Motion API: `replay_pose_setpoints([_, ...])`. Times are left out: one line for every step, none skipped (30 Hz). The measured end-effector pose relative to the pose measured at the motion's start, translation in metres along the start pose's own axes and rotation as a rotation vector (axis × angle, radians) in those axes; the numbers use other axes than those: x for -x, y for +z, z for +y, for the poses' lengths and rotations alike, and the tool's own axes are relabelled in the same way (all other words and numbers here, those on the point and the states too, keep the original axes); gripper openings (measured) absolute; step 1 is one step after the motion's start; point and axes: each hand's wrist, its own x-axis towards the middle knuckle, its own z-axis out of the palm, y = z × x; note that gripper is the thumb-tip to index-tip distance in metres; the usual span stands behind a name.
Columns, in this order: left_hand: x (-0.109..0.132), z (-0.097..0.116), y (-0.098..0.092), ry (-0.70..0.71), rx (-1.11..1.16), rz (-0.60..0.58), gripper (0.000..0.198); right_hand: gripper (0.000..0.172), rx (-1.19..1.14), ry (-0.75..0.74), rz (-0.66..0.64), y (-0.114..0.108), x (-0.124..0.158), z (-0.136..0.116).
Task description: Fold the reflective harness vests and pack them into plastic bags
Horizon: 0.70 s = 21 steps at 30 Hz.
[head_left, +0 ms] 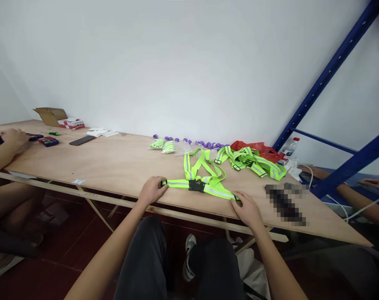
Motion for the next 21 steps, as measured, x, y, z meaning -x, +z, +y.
replay_pose_setpoints([0.000, 0.000, 0.000, 0.002, 0.007, 0.002, 0.029, 0.044, 0.005, -0.001, 0.005, 0.000, 0.000, 0.001])
replay_pose_setpoints([0.001, 0.000, 0.000, 0.008, 0.016, 0.008, 0.028, 0.044, 0.010, -0.008, 0.009, 0.001, 0.001, 0.001])
replay_pose_setpoints([0.001, -0.001, 0.001, 0.018, 0.027, 0.016, 0.028, 0.044, 0.015, -0.020, 0.016, 0.002, 0.002, 0.003])
replay_pose_setpoints([0.001, -0.002, 0.002, 0.028, 0.038, 0.030, 0.027, 0.043, 0.022, -0.034, 0.024, 0.003, 0.002, 0.004])
replay_pose_setpoints([0.002, -0.002, 0.003, 0.037, 0.050, 0.045, 0.027, 0.043, 0.029, -0.049, 0.034, 0.004, 0.003, 0.005])
replay_pose_setpoints([0.002, -0.003, 0.004, 0.044, 0.060, 0.062, 0.027, 0.043, 0.037, -0.061, 0.044, 0.005, 0.004, 0.006])
replay_pose_setpoints([0.003, -0.004, 0.004, 0.050, 0.065, 0.082, 0.027, 0.042, 0.045, -0.069, 0.050, 0.005, 0.005, 0.007])
replay_pose_setpoints([0.003, -0.004, 0.005, 0.054, 0.066, 0.096, 0.027, 0.042, 0.051, -0.072, 0.051, 0.005, 0.005, 0.008])
replay_pose_setpoints([0.003, -0.004, 0.005, 0.060, 0.063, 0.105, 0.028, 0.042, 0.057, -0.072, 0.046, 0.004, 0.006, 0.008])
replay_pose_setpoints([0.004, -0.004, 0.005, 0.066, 0.059, 0.110, 0.028, 0.042, 0.060, -0.070, 0.039, 0.004, 0.006, 0.008])
replay_pose_setpoints([0.004, -0.004, 0.005, 0.072, 0.053, 0.112, 0.028, 0.043, 0.062, -0.066, 0.032, 0.003, 0.007, 0.007])
replay_pose_setpoints([0.004, -0.004, 0.005, 0.080, 0.047, 0.117, 0.028, 0.043, 0.064, -0.061, 0.025, 0.002, 0.007, 0.007])
replay_pose_setpoints([0.004, -0.004, 0.004, 0.087, 0.041, 0.120, 0.028, 0.043, 0.064, -0.054, 0.020, 0.001, 0.007, 0.006])
replay_pose_setpoints([0.003, -0.004, 0.004, 0.094, 0.035, 0.124, 0.028, 0.043, 0.063, -0.046, 0.015, 0.000, 0.007, 0.006])
replay_pose_setpoints([0.003, -0.004, 0.004, 0.098, 0.031, 0.127, 0.028, 0.042, 0.063, -0.039, 0.010, -0.001, 0.007, 0.005])
replay_pose_setpoints([0.003, -0.004, 0.004, 0.099, 0.031, 0.126, 0.027, 0.042, 0.062, -0.033, 0.004, -0.002, 0.007, 0.004])
replay_pose_setpoints([0.002, -0.005, 0.004, 0.100, 0.033, 0.122, 0.027, 0.041, 0.062, -0.027, -0.001, -0.003, 0.007, 0.003])
replay_pose_setpoints([0.002, -0.006, 0.005, 0.101, 0.036, 0.115, 0.027, 0.041, 0.062, -0.023, -0.008, -0.004, 0.007, 0.002])
replay_pose_setpoints([0.002, -0.007, 0.005, 0.102, 0.040, 0.107, 0.026, 0.041, 0.062, -0.020, -0.016, -0.005, 0.007, 0.002])
replay_pose_setpoints([0.002, -0.008, 0.006, 0.102, 0.044, 0.098, 0.027, 0.041, 0.062, -0.017, -0.023, -0.006, 0.006, 0.001])
replay_pose_setpoints([0.002, -0.010, 0.007, 0.102, 0.047, 0.087, 0.027, 0.041, 0.061, -0.014, -0.029, -0.007, 0.006, 0.000])
